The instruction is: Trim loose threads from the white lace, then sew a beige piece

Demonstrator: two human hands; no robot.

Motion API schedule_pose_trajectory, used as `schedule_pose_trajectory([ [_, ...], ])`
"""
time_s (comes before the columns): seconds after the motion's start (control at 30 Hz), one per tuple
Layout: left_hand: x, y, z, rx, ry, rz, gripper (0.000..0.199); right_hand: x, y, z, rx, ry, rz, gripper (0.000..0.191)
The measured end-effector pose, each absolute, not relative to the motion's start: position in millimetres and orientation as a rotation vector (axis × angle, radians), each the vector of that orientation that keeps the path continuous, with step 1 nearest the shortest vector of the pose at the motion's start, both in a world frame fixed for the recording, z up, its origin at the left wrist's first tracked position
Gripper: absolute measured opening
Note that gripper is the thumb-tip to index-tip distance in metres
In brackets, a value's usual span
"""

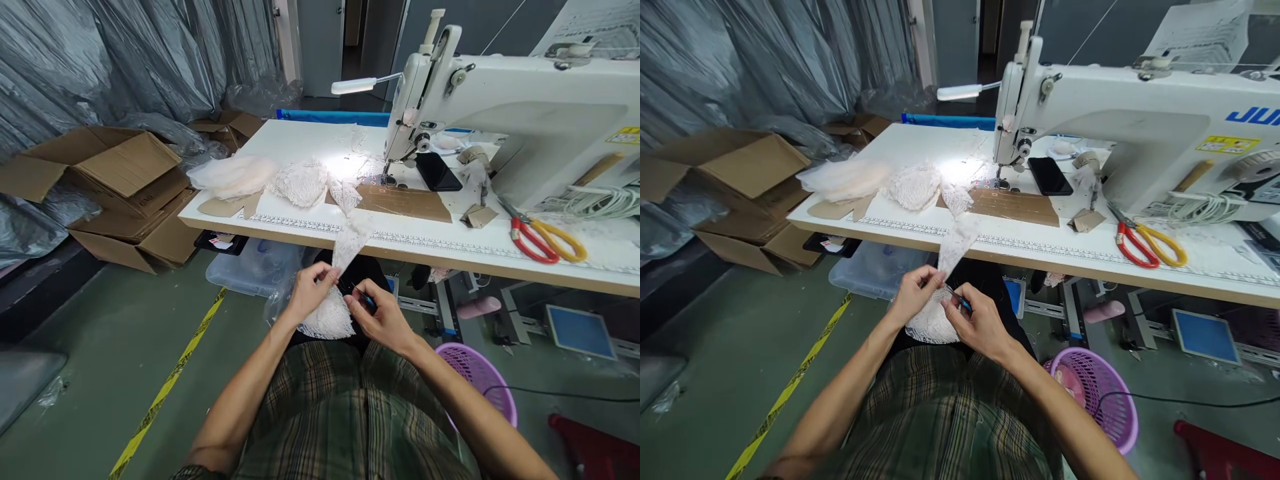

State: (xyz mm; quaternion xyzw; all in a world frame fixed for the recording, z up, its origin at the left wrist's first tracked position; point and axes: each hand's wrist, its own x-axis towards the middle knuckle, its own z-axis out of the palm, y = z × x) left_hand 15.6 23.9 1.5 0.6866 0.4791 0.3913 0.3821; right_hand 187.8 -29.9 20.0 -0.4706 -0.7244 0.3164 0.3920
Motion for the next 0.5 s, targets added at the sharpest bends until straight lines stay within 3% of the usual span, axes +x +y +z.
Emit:
schedule_pose_trajectory([
  [0.27, 24, -40, -7, 2.552, 0.999, 0.645, 0.027, 181, -33, 7, -1.511, -1.631, 0.568, 0.026],
  [0.43, 13, -35, 7, 2.406, 1.062, 0.777, 0.018, 183, -33, 10, -1.357, -1.659, 0.791, 0.019],
  [0.5, 6, -23, 14, 2.158, 1.184, 0.947, 0.033, 185, -37, 14, -1.215, -1.733, 0.908, 0.020],
])
